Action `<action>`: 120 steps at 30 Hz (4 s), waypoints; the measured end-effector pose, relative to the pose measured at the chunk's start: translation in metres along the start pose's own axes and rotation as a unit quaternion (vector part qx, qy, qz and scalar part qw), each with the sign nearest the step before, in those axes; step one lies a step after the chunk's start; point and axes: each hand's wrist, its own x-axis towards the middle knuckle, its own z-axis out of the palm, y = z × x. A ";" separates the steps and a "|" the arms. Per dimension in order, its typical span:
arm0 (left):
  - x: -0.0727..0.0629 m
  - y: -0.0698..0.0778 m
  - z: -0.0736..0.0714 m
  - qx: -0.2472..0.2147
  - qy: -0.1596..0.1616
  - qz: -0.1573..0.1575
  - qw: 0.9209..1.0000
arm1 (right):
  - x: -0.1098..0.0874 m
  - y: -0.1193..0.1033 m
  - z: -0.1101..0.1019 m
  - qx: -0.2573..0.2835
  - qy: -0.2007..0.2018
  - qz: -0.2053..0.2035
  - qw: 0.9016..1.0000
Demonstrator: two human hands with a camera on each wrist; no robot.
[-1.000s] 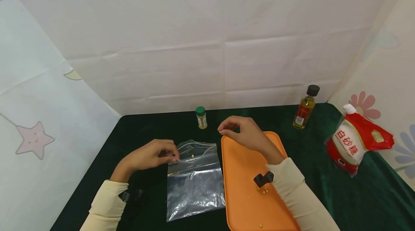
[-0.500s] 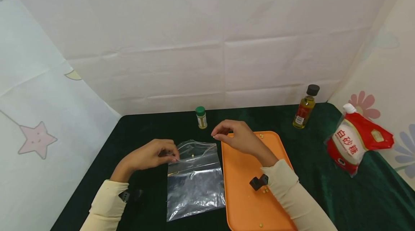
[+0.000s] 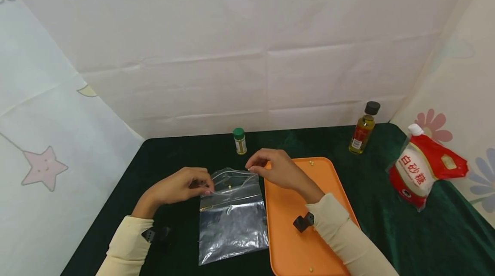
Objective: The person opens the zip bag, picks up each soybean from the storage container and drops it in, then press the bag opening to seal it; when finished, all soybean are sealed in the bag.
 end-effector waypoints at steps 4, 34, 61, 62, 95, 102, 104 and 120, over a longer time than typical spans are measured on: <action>0.000 0.000 0.000 -0.001 0.000 -0.001 1.000 | 0.001 -0.001 0.002 -0.002 -0.004 0.001 1.000; 0.001 0.000 0.000 -0.008 -0.004 0.002 1.000 | -0.003 0.000 -0.022 -0.060 0.044 0.024 0.997; 0.000 -0.001 0.000 -0.015 -0.002 0.008 1.000 | -0.019 0.032 -0.073 -0.274 0.004 0.176 0.946; 0.000 -0.001 0.000 -0.017 -0.002 0.008 1.000 | -0.020 0.035 -0.075 -0.275 -0.001 0.181 0.944; 0.001 -0.001 0.000 -0.020 -0.005 0.007 1.000 | -0.034 0.073 -0.071 -0.248 -0.078 0.302 0.917; 0.001 -0.002 0.001 -0.020 -0.006 0.002 1.000 | -0.034 0.072 -0.069 -0.252 -0.078 0.297 0.918; 0.001 -0.002 0.001 -0.021 -0.006 0.000 1.000 | -0.034 0.073 -0.070 -0.253 -0.077 0.297 0.917; 0.000 0.001 0.000 -0.016 -0.008 0.003 1.000 | -0.027 0.056 -0.079 -0.223 0.003 0.260 0.940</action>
